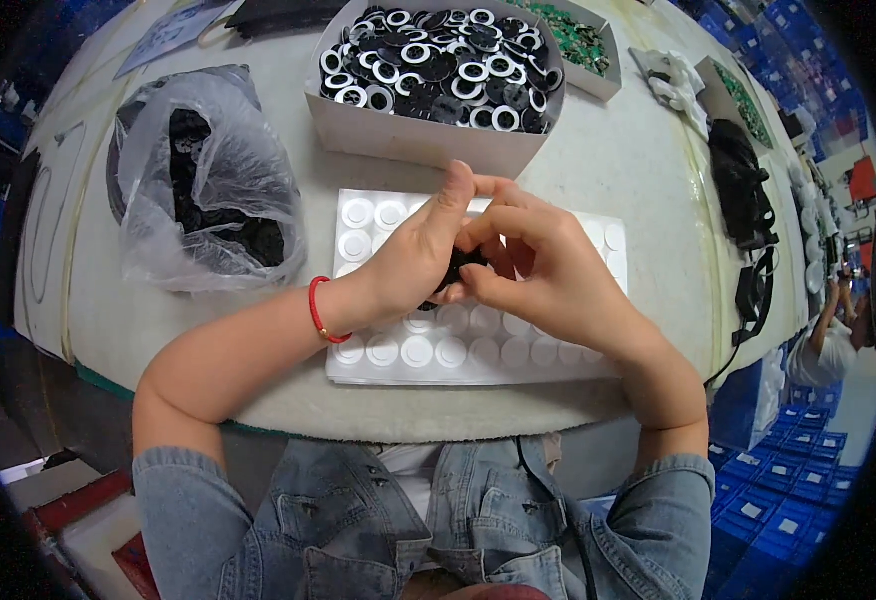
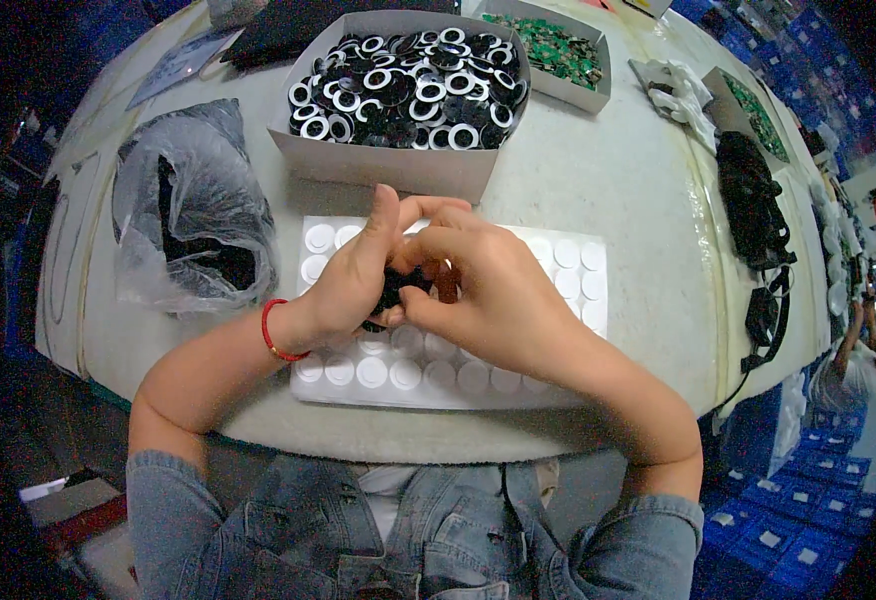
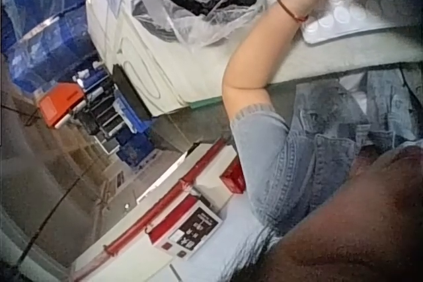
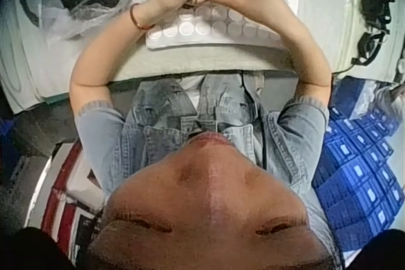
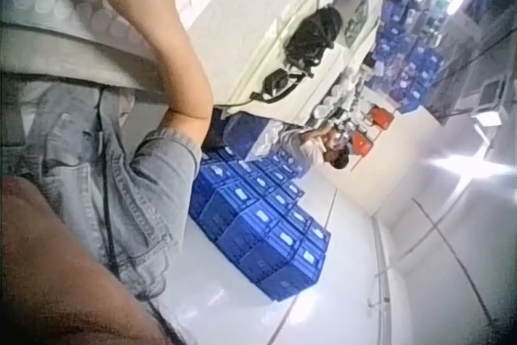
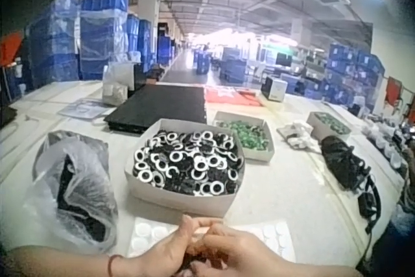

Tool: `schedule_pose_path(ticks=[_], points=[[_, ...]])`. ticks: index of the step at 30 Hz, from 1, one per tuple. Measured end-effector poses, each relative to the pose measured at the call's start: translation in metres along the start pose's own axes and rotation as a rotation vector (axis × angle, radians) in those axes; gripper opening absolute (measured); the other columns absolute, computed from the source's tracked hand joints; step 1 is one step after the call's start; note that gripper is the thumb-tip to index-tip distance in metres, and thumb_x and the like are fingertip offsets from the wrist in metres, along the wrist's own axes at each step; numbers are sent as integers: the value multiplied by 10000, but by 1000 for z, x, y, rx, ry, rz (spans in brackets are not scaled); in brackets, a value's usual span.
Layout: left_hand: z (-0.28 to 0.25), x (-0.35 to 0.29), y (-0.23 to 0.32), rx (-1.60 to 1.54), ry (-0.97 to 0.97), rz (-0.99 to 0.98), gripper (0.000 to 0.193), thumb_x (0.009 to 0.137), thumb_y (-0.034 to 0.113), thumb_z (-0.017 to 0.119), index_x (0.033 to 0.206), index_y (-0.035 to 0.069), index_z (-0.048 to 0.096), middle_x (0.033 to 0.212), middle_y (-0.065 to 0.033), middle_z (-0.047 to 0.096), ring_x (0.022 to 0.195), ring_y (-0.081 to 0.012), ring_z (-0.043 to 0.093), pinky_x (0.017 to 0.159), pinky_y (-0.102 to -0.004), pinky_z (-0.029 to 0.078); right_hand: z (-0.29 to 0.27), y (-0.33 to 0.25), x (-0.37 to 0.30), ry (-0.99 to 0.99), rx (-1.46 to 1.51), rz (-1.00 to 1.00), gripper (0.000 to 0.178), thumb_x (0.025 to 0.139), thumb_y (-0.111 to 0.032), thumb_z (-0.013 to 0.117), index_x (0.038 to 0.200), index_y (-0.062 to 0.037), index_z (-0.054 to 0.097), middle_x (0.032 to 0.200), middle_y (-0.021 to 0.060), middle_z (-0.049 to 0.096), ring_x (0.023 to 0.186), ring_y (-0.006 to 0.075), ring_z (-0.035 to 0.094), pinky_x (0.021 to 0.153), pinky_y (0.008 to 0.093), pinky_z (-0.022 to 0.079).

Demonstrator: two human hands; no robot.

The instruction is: The person assembles small circular components by hand, fitting two parts together and placing them into a white organizing tray.

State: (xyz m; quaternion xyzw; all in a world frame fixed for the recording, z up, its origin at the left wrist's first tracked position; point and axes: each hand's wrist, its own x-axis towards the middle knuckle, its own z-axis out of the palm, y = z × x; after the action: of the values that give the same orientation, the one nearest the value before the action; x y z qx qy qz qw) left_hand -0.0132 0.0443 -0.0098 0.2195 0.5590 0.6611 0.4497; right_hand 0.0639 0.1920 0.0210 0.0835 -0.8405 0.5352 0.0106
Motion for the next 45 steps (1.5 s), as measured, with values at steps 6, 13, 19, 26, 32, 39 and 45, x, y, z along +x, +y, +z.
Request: schedule_pose_path(ticks=[6,13,19,26,32,39,45], points=[[-5,5,-1,-20,-105,3,784,916,705,137,1139,59,522,677,-25,556,455,-41,414,409,-186,304,-8,2,-5,75,159,167,98,770,-15,655,849,36,627,885,85,629,647,101,582,540,245,456],[1,3,-3,1,-124,27,814,902,722,117,1053,49,549,661,-8,516,466,-48,393,424,-188,298,-9,-4,-7,55,-181,-42,119,786,-58,672,877,10,640,781,92,595,632,169,605,539,274,478],[-5,4,-11,130,-92,35,860,881,746,69,1184,62,493,734,-12,544,616,-62,460,537,-200,350,2,-2,-4,-2,-123,10,157,756,-73,670,860,22,602,815,126,608,660,211,626,574,308,509],[1,5,-7,104,-95,116,857,876,762,126,1076,47,556,699,12,523,589,-52,436,493,-187,329,5,5,-5,30,-94,-73,120,724,-41,668,767,18,572,850,131,618,639,213,601,557,307,497],[-6,3,3,-14,-199,-36,732,944,675,202,1016,50,576,694,-5,557,466,-40,391,419,-195,288,-10,-6,-10,123,7,-94,116,702,-3,669,763,6,570,770,99,563,598,193,581,514,308,476],[-17,9,1,-96,-247,-113,463,999,447,404,951,29,598,707,-26,599,424,-18,365,372,-185,238,-25,5,-17,212,-821,-640,192,650,-52,696,815,-43,598,744,64,520,587,205,576,512,326,487],[-9,8,-4,-135,-94,10,377,1011,367,436,992,22,585,780,-52,637,403,-5,336,350,-174,223,-41,12,-29,22,-250,3,149,778,-26,679,923,-13,646,796,97,598,658,204,606,558,292,480]])
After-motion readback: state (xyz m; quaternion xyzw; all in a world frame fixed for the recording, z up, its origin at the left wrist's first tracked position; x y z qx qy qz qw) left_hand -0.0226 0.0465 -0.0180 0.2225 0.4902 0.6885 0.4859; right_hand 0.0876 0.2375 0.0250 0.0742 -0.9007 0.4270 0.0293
